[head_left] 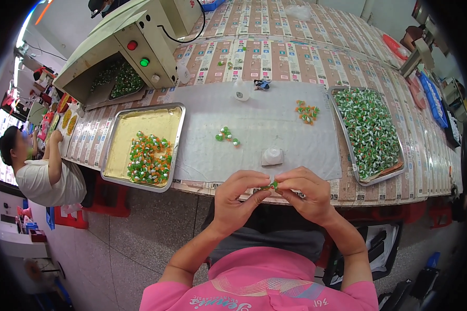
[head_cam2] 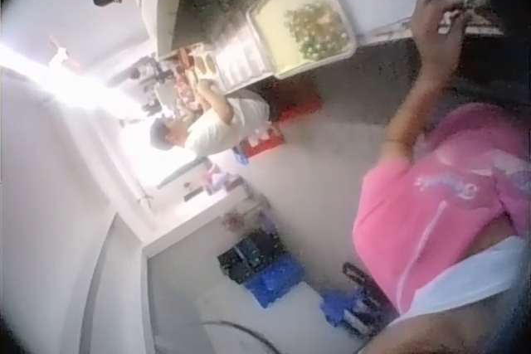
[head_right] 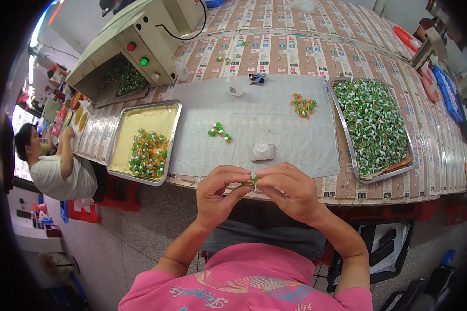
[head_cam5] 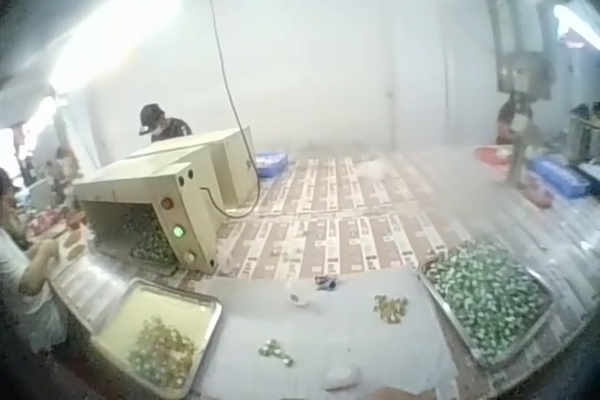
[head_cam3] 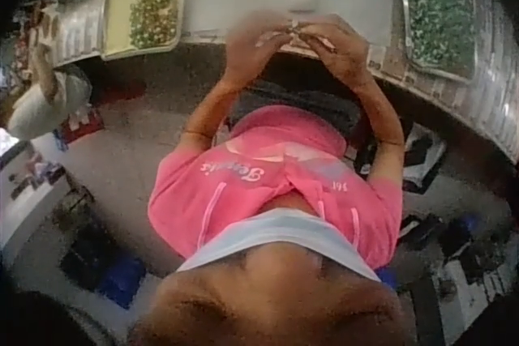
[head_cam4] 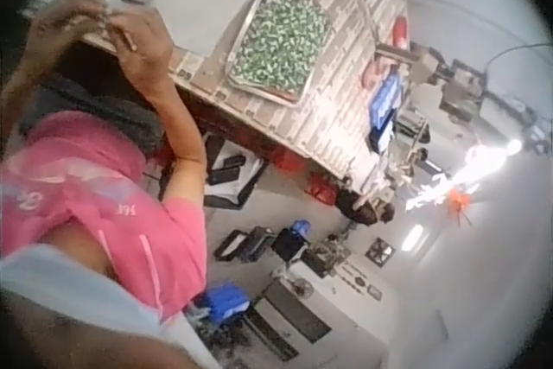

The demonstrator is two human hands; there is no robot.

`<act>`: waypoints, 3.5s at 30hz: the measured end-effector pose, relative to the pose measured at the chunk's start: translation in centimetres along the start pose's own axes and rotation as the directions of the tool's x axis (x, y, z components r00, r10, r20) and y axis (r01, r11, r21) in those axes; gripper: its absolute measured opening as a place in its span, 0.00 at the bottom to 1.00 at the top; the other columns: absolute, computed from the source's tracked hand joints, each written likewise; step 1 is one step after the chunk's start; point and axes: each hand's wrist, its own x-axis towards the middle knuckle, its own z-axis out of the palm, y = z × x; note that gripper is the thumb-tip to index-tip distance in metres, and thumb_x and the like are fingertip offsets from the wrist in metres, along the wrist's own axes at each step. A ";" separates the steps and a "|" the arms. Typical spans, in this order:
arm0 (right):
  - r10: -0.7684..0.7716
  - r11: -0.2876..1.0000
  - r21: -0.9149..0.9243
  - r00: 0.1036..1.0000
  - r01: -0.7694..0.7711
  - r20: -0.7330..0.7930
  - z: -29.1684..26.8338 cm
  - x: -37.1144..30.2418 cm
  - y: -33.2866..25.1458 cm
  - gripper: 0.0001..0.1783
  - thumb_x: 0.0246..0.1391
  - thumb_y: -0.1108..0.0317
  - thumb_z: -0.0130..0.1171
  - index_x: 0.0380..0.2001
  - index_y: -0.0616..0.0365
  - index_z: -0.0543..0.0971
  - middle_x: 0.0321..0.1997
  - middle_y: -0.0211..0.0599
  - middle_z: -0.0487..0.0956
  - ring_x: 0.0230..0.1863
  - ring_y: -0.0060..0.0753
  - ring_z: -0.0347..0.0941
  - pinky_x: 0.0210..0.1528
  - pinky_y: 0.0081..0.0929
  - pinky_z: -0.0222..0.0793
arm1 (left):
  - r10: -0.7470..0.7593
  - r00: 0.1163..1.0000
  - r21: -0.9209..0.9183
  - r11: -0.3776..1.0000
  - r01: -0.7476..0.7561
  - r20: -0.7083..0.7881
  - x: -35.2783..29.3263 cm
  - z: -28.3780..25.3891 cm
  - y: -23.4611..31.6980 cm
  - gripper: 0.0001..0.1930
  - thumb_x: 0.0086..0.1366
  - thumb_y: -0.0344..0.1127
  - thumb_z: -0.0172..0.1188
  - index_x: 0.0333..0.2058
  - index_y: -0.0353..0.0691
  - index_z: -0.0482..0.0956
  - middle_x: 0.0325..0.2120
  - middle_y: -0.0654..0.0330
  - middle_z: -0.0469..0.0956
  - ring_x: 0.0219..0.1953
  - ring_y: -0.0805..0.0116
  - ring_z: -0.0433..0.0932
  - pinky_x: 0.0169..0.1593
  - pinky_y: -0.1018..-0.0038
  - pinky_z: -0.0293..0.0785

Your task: The person assembles small plastic toy parts by hand, combining green components with clear and white components, then placing the finished items into an assembly tray.

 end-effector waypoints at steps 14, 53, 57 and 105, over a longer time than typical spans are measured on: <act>-0.065 0.996 -0.060 0.997 0.067 0.047 -0.8 0.9 0.4 0.13 0.44 0.78 0.68 0.37 0.60 0.81 0.41 0.40 0.82 0.39 0.40 0.78 0.41 0.31 0.75 | 0.003 0.996 0.074 0.997 -0.010 0.093 0.7 -1.6 0.0 0.13 0.53 0.16 0.66 0.38 0.33 0.82 0.39 0.55 0.79 0.42 0.67 0.79 0.47 0.76 0.76; 0.444 0.896 0.094 0.881 -0.435 -0.162 -4.8 1.2 5.2 0.10 0.50 0.77 0.67 0.36 0.62 0.79 0.35 0.26 0.75 0.33 0.17 0.73 0.38 0.16 0.72 | 0.241 0.959 0.723 0.689 -0.059 -0.152 5.8 -6.8 -6.8 0.14 0.54 0.22 0.61 0.40 0.39 0.79 0.38 0.55 0.78 0.45 0.52 0.73 0.49 0.62 0.69; 0.598 0.770 0.300 0.801 -0.563 -0.032 -4.5 0.5 3.9 0.13 0.51 0.78 0.67 0.41 0.63 0.80 0.37 0.27 0.76 0.37 0.16 0.73 0.41 0.15 0.72 | 0.096 0.984 0.717 0.696 0.040 -0.147 5.9 -7.1 -7.6 0.13 0.53 0.22 0.61 0.39 0.39 0.79 0.35 0.55 0.78 0.42 0.53 0.74 0.48 0.62 0.69; 0.225 0.969 -0.096 0.974 -0.226 -0.019 0.6 4.3 2.9 0.12 0.49 0.80 0.63 0.39 0.60 0.82 0.35 0.36 0.82 0.38 0.31 0.78 0.40 0.26 0.74 | -0.494 0.845 -0.658 0.570 0.492 0.204 -2.4 -2.6 -3.1 0.13 0.68 0.30 0.58 0.49 0.34 0.75 0.43 0.56 0.79 0.40 0.69 0.81 0.48 0.72 0.80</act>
